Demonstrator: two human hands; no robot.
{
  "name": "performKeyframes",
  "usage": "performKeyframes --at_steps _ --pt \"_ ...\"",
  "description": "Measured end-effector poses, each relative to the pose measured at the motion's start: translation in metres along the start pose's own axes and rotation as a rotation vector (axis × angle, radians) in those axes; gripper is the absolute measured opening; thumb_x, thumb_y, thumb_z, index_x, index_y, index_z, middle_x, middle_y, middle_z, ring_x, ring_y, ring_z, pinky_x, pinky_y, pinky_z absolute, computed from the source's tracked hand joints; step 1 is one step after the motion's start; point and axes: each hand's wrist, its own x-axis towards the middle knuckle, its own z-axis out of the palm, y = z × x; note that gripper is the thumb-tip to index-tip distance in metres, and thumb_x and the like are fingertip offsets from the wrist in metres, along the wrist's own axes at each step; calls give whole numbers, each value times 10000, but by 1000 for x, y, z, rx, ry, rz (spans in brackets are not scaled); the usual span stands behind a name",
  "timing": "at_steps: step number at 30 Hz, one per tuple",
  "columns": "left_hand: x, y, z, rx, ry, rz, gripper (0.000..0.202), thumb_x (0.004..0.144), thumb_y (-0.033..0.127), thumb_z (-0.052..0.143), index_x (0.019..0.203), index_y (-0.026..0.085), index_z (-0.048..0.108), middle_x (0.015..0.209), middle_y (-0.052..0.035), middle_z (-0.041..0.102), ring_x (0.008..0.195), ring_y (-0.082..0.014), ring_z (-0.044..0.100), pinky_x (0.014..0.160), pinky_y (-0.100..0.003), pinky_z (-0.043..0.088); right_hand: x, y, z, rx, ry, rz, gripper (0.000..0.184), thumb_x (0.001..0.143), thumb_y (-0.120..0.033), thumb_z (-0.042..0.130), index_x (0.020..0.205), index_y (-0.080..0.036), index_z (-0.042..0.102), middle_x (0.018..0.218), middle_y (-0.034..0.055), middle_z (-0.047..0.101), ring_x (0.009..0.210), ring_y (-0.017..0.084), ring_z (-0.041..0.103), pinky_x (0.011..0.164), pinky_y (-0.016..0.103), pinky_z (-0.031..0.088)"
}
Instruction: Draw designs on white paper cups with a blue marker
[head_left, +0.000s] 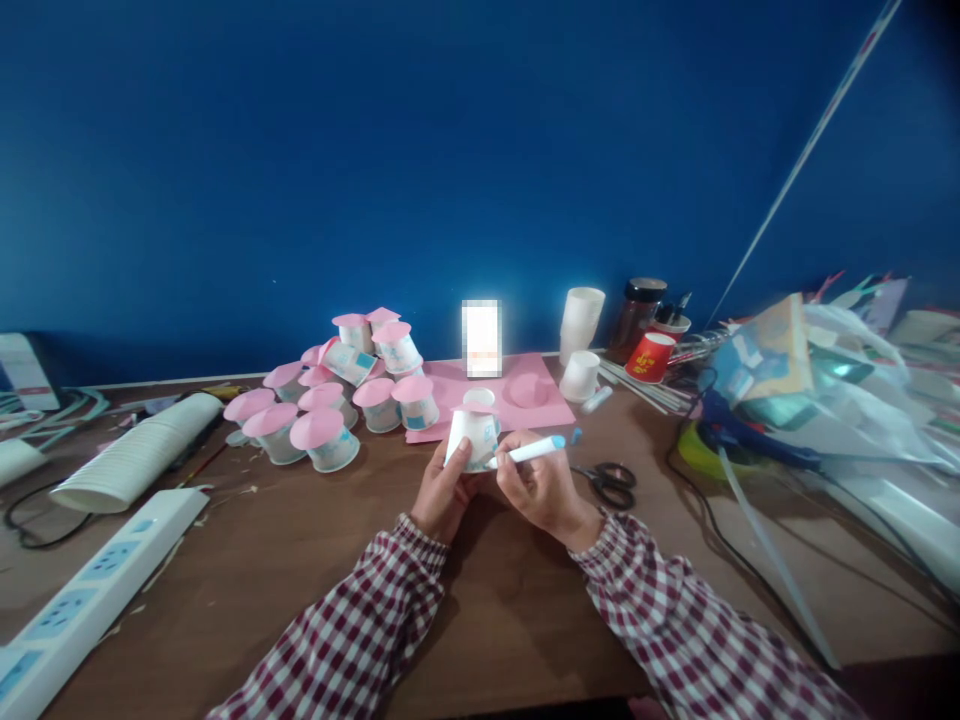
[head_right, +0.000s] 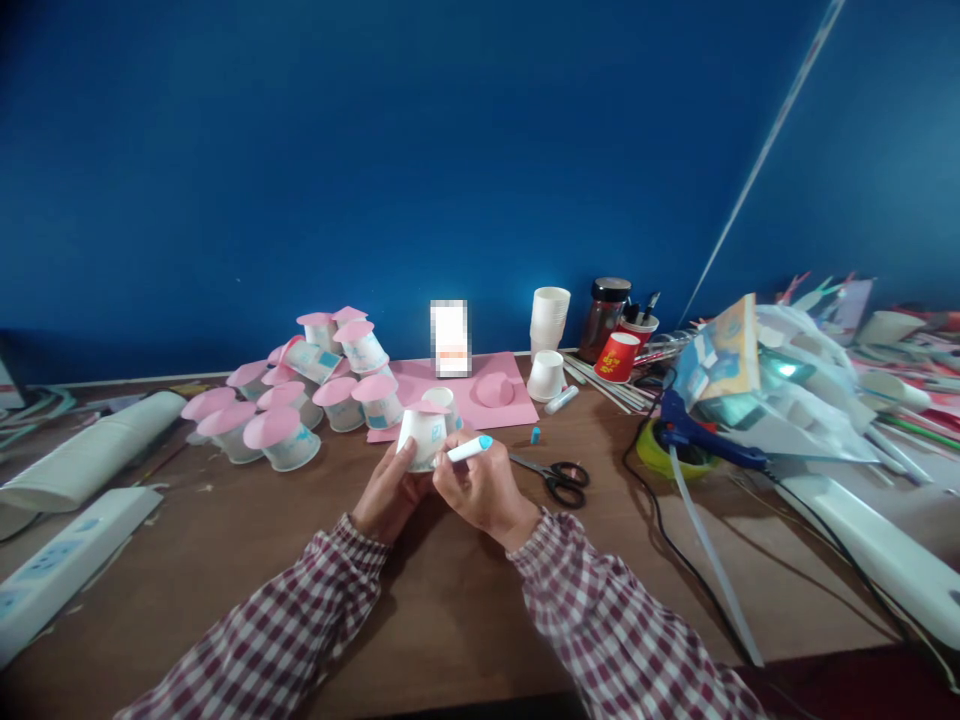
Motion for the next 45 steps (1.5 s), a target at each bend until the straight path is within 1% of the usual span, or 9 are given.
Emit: performKeyframes --at_steps 6,9,13,16,20,27,31,39,45 --pt "-1 -2 -1 27 -19 -17 500 765 380 651 1197 149 545 1102 -133 646 934 -253 637 771 -359 531 0 4 1 1 41 0 112 843 -237 453 802 -183 542 714 32 593 677 161 567 640 263 446" --pt "-1 -1 0 13 -9 -13 482 768 379 647 1183 151 558 1083 -121 653 923 -239 637 769 -343 531 0 3 0 -6 23 2 123 847 -240 442 797 -182 538 709 32 591 669 159 561 644 263 440" --pt "-1 0 0 15 19 -2 447 781 373 634 1168 160 569 1049 -102 662 906 -219 636 734 -308 532 1 3 0 -7 -32 40 128 847 -239 446 772 -179 531 655 13 579 595 136 535 597 247 413" --pt "-1 0 0 12 -29 -8 458 793 375 620 1190 156 554 1085 -112 647 929 -220 627 762 -319 527 2 4 0 8 -44 54 134 848 -237 444 763 -177 528 641 6 573 585 128 532 584 237 403" --pt "0 0 -2 1 -70 4 525 761 370 659 1221 153 528 1112 -128 634 941 -236 626 798 -354 516 1 4 1 12 -42 51 139 846 -237 444 759 -175 531 640 3 571 581 123 529 576 231 395" --pt "1 -2 -3 14 -20 2 517 758 362 664 1212 152 533 1110 -133 635 939 -240 626 772 -347 525 1 3 -1 -3 -5 39 140 853 -237 436 773 -177 535 665 8 577 595 128 537 598 237 403" --pt "2 -3 -4 1 -29 -16 524 756 363 665 1220 161 531 1122 -130 632 957 -252 623 789 -366 520 1 3 -2 -4 18 20 156 862 -233 423 771 -177 537 690 16 581 640 136 554 639 244 413" --pt "3 -4 -5 8 -14 -41 525 750 372 669 1214 166 535 1109 -126 635 955 -254 624 792 -371 522 1 2 -2 -6 20 23 148 863 -247 426 788 -183 536 689 14 582 629 136 547 623 241 417" --pt "2 -3 -4 8 -18 -30 498 765 363 655 1207 164 538 1076 -115 641 905 -220 628 772 -341 524 1 2 -2 -5 10 45 150 862 -251 429 790 -177 538 676 11 574 601 130 531 601 240 413"
